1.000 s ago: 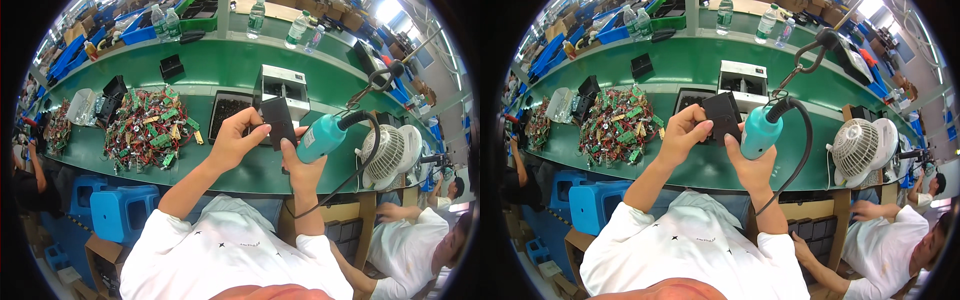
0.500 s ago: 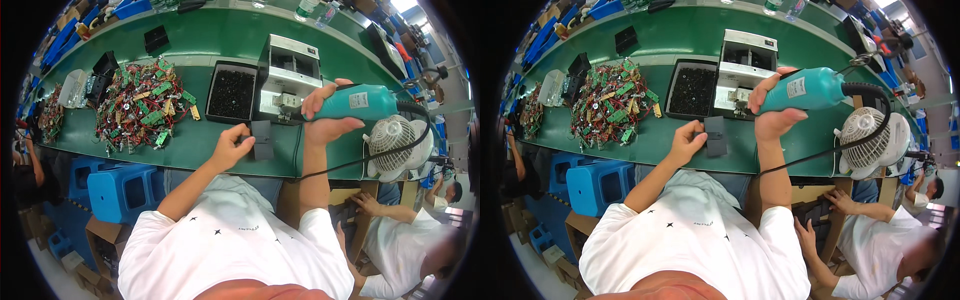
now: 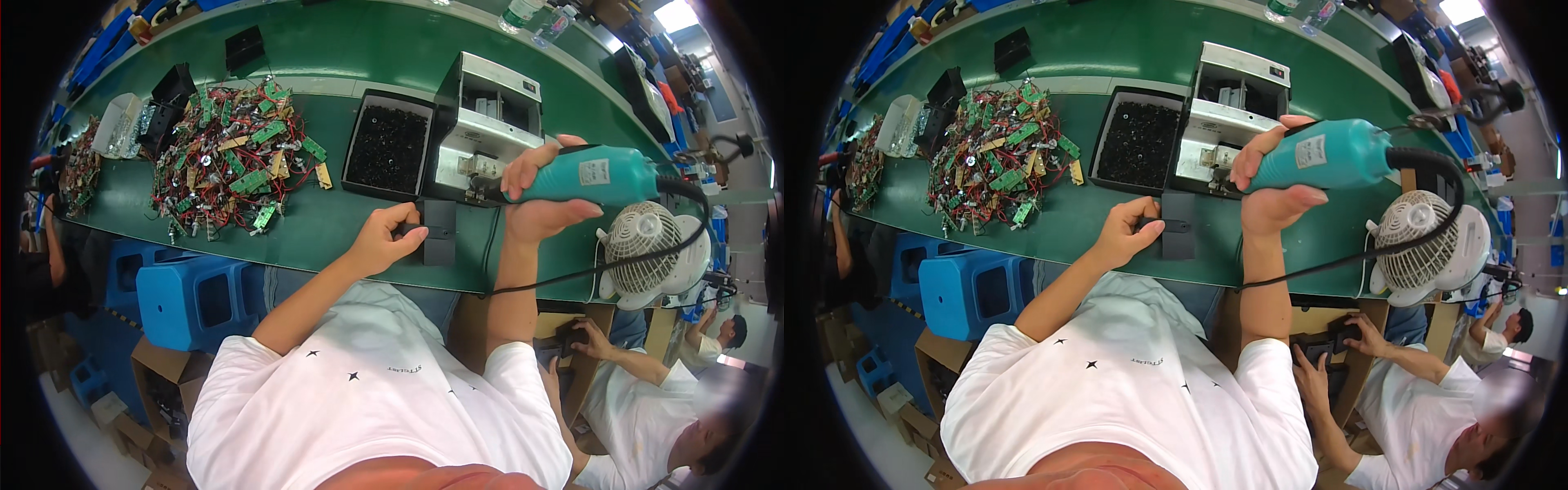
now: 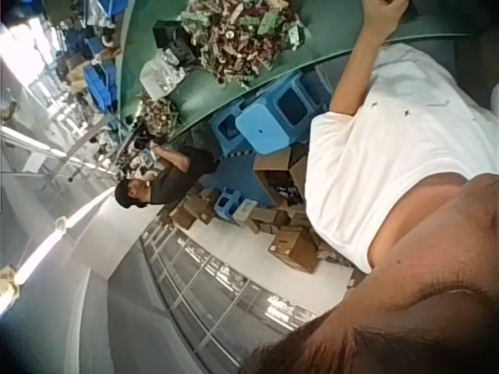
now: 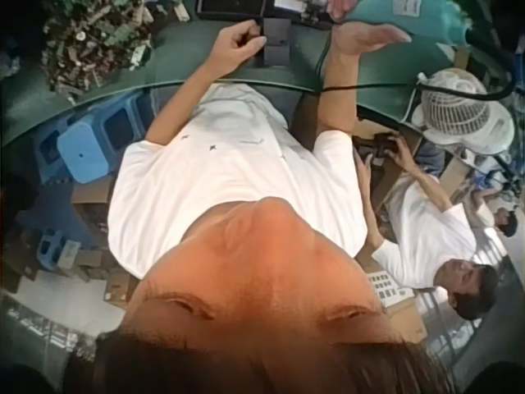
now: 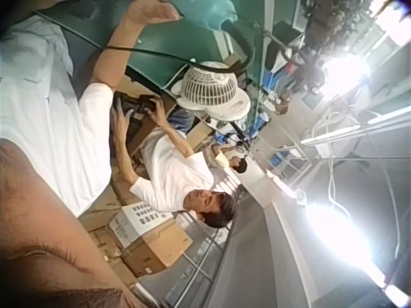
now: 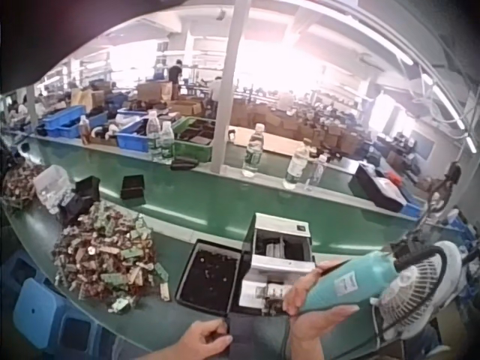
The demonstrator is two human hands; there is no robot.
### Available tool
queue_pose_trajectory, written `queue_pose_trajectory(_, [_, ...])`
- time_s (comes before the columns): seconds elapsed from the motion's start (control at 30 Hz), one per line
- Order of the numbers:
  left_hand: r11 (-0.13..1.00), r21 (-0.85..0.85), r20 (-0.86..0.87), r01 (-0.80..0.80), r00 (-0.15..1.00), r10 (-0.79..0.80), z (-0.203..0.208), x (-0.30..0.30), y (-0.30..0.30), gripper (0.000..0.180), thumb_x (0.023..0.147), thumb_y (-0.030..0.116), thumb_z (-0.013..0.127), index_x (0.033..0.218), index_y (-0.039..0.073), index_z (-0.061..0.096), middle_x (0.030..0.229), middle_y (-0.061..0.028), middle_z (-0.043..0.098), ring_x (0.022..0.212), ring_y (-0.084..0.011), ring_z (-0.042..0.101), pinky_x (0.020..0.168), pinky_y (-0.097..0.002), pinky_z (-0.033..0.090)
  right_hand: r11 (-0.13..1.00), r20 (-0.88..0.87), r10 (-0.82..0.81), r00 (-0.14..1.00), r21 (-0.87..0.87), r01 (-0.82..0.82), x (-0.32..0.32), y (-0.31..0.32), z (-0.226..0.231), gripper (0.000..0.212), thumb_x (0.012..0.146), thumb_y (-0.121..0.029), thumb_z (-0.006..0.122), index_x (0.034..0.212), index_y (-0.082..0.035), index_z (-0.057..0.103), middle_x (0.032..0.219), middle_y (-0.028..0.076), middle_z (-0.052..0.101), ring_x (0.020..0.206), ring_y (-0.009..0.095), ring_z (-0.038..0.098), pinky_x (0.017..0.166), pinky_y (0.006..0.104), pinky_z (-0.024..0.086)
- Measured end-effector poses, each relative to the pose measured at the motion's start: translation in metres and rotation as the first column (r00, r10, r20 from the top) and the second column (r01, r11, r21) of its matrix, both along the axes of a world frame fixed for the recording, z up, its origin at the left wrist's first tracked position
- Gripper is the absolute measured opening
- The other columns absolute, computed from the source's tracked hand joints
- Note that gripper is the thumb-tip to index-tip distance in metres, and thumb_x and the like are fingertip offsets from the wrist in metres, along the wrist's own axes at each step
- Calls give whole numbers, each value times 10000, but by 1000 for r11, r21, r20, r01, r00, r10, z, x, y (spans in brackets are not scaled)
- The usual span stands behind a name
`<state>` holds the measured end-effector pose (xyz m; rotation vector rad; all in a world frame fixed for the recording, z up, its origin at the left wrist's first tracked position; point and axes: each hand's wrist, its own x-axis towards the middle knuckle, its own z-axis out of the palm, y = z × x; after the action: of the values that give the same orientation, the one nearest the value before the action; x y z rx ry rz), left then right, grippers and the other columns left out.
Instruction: Assemble small electronic components using an electric screwdriver at a factory workbench.
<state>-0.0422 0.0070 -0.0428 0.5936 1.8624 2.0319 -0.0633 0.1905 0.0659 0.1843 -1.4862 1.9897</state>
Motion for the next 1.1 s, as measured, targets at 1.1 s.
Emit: queue_pose_trajectory(1.1, [1000, -2, -32, 15, 999, -15, 3, -2, 0, 164, 795, 99, 625, 712, 59, 489, 571, 46, 423, 503, -61, 324, 473, -204, 267, 1000, -68, -20, 998, -10, 20, -8, 4, -3, 959, 674, -898, 301, 1150, -78, 445, 522, -5, 438, 361, 73, 349, 343, 212, 316])
